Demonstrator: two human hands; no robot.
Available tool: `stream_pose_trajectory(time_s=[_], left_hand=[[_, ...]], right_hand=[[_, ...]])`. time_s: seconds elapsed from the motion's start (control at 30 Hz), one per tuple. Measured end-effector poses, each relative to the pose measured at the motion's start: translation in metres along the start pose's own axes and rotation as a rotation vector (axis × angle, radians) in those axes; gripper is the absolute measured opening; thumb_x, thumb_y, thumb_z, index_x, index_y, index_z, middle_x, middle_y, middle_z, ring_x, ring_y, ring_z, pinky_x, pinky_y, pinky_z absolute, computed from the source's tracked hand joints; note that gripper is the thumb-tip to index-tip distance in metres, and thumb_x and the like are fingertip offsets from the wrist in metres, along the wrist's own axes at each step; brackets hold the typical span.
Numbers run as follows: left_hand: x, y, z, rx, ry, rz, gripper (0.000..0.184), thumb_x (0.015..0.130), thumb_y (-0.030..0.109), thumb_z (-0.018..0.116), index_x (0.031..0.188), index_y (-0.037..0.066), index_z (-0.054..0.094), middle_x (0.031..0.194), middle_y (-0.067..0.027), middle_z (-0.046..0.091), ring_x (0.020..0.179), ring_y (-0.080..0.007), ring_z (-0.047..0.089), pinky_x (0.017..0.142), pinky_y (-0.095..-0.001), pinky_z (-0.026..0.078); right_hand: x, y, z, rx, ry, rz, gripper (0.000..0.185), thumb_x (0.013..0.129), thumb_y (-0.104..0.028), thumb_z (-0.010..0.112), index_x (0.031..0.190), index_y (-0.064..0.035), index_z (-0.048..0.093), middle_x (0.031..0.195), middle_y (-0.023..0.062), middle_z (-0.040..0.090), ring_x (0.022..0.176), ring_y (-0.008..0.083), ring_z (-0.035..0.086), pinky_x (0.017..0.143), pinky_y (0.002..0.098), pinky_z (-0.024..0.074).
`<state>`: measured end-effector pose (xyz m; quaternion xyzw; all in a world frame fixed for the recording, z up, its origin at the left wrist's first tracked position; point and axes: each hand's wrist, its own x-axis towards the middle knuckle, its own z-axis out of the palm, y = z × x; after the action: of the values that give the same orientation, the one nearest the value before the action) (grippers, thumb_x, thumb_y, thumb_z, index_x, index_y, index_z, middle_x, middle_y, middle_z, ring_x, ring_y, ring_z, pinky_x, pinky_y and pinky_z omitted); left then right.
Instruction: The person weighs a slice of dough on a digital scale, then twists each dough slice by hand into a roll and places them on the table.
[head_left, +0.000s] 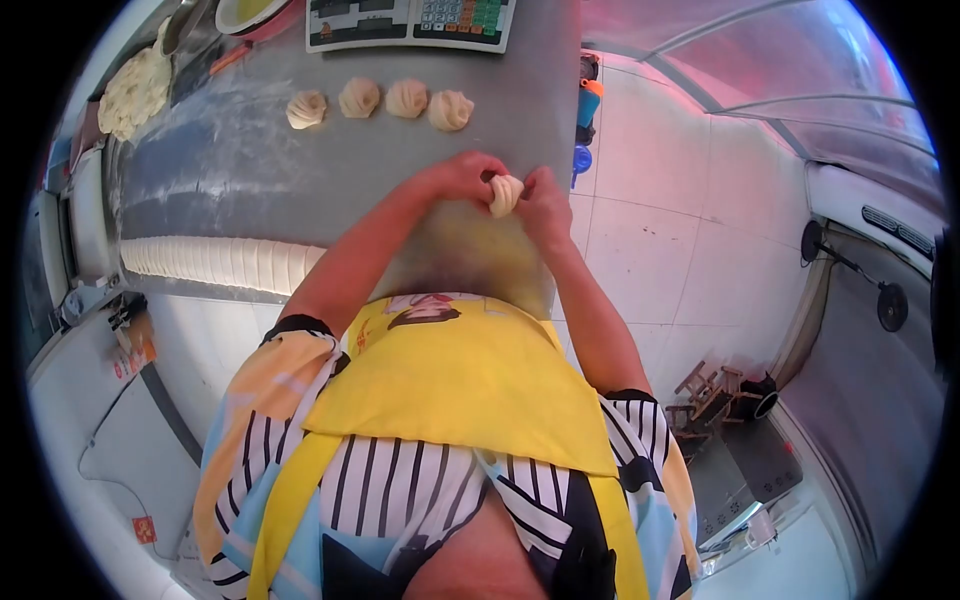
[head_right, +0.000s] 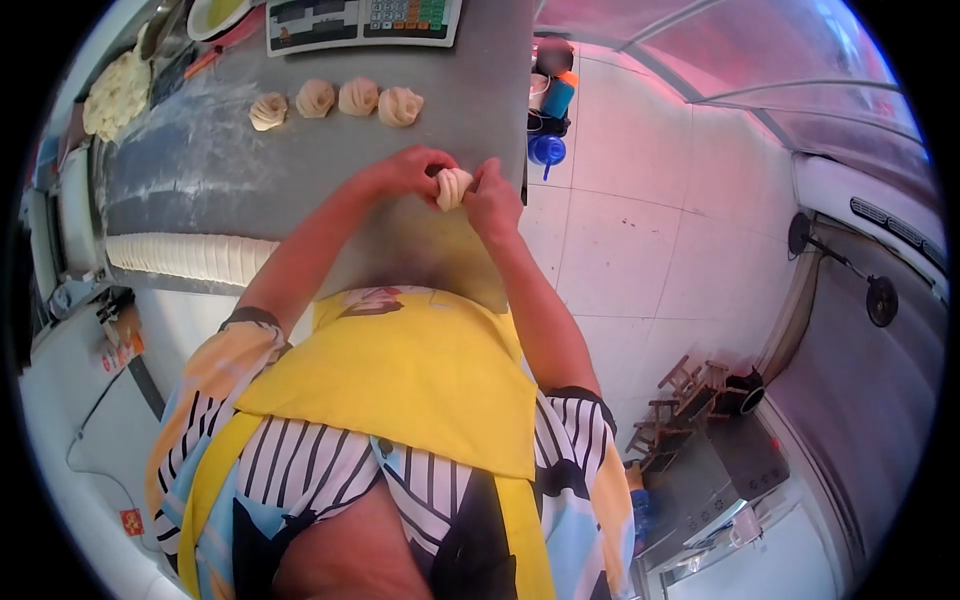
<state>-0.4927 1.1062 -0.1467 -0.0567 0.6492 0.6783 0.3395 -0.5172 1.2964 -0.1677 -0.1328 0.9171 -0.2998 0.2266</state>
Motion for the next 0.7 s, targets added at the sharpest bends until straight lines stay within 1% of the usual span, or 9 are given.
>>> stream_pose_trajectory(time_s=[0.07, 0.17, 0.27, 0.37, 0.47, 0.57, 0.6, 0.67, 0.7], left_hand=[[0.001, 0.002, 0.005, 0.036, 0.060, -0.069, 0.032, 0.076, 0.002, 0.060, 0.107, -0.002, 0.058, 0.089, -0.0089, 0.063, 0.074, -0.0157, 0.064, 0.060, -0.0274, 0.054], [0.000, 0.000, 0.011, 0.136, 0.148, -0.061, 0.028, 0.076, 0.001, 0.059, 0.103, 0.000, 0.058, 0.086, -0.0084, 0.063, 0.070, -0.0143, 0.062, 0.056, -0.0278, 0.052], [0.003, -0.010, 0.018, 0.259, 0.259, 0.059, 0.024, 0.076, -0.001, 0.056, 0.100, 0.001, 0.056, 0.084, -0.0084, 0.062, 0.066, -0.0145, 0.061, 0.054, -0.0283, 0.051], [0.009, -0.016, 0.020, 0.319, 0.289, 0.108, 0.022, 0.076, -0.002, 0.055, 0.098, 0.002, 0.053, 0.082, -0.0088, 0.060, 0.065, -0.0152, 0.061, 0.053, -0.0280, 0.050], [0.005, -0.002, 0.013, 0.304, 0.244, 0.031, 0.023, 0.076, -0.002, 0.055, 0.098, 0.002, 0.051, 0.083, -0.0097, 0.060, 0.066, -0.0152, 0.061, 0.054, -0.0279, 0.051], [0.003, -0.009, 0.005, 0.185, 0.218, -0.010, 0.022, 0.076, 0.000, 0.056, 0.097, 0.002, 0.051, 0.081, -0.0094, 0.060, 0.064, -0.0147, 0.061, 0.053, -0.0279, 0.050], [0.002, -0.005, 0.003, 0.135, 0.215, -0.009, 0.021, 0.076, 0.000, 0.057, 0.096, 0.003, 0.050, 0.079, -0.0091, 0.060, 0.062, -0.0146, 0.061, 0.052, -0.0278, 0.049], [-0.004, 0.000, 0.007, 0.290, 0.276, -0.054, 0.019, 0.076, 0.002, 0.057, 0.094, 0.003, 0.050, 0.074, -0.0080, 0.060, 0.057, -0.0140, 0.059, 0.048, -0.0275, 0.047], [-0.009, 0.004, 0.010, 0.367, 0.306, -0.078, 0.019, 0.077, 0.002, 0.058, 0.094, 0.004, 0.050, 0.072, -0.0075, 0.060, 0.054, -0.0137, 0.058, 0.047, -0.0273, 0.046]], right_hand=[[-0.002, 0.003, 0.003, -0.009, 0.003, -0.063, 0.036, 0.071, -0.008, 0.070, 0.096, -0.0052, 0.044, 0.074, 0.0104, 0.059, 0.063, 0.0208, 0.063, 0.047, 0.0325, 0.0486], [-0.005, -0.014, -0.028, 0.872, -0.339, 0.341, 0.028, 0.077, -0.003, 0.063, 0.097, -0.0038, 0.043, 0.075, 0.0118, 0.060, 0.062, 0.0206, 0.063, 0.048, 0.0315, 0.0513], [-0.010, -0.010, -0.023, 1.115, -0.323, 0.418, 0.024, 0.081, 0.001, 0.058, 0.097, -0.0029, 0.041, 0.077, 0.0131, 0.060, 0.056, 0.0193, 0.062, 0.046, 0.0298, 0.0517], [-0.007, -0.016, -0.025, 1.113, -0.303, 0.463, 0.021, 0.080, -0.002, 0.061, 0.091, -0.0031, 0.043, 0.072, 0.0112, 0.059, 0.052, 0.0182, 0.061, 0.045, 0.0292, 0.0512], [0.002, -0.009, -0.014, 0.815, -0.237, 0.416, 0.018, 0.080, -0.007, 0.063, 0.083, -0.0029, 0.046, 0.066, 0.0103, 0.058, 0.048, 0.0173, 0.059, 0.043, 0.0297, 0.0488], [0.006, -0.011, -0.013, 0.489, -0.220, 0.298, 0.021, 0.079, -0.012, 0.065, 0.076, -0.0024, 0.046, 0.061, 0.0109, 0.056, 0.045, 0.0175, 0.057, 0.040, 0.0319, 0.0451], [0.006, -0.010, -0.011, 0.342, -0.153, 0.199, 0.022, 0.079, -0.013, 0.065, 0.077, -0.0024, 0.046, 0.062, 0.0117, 0.056, 0.045, 0.0175, 0.057, 0.040, 0.0324, 0.0447], [0.004, -0.007, -0.004, 0.046, -0.021, 0.002, 0.025, 0.079, -0.016, 0.066, 0.079, -0.0024, 0.046, 0.063, 0.0133, 0.057, 0.047, 0.0176, 0.058, 0.041, 0.0334, 0.0439], [0.003, -0.009, -0.003, 0.185, -0.069, 0.061, 0.023, 0.079, -0.015, 0.066, 0.080, -0.0026, 0.046, 0.064, 0.0130, 0.057, 0.049, 0.0178, 0.059, 0.042, 0.0329, 0.0449]])
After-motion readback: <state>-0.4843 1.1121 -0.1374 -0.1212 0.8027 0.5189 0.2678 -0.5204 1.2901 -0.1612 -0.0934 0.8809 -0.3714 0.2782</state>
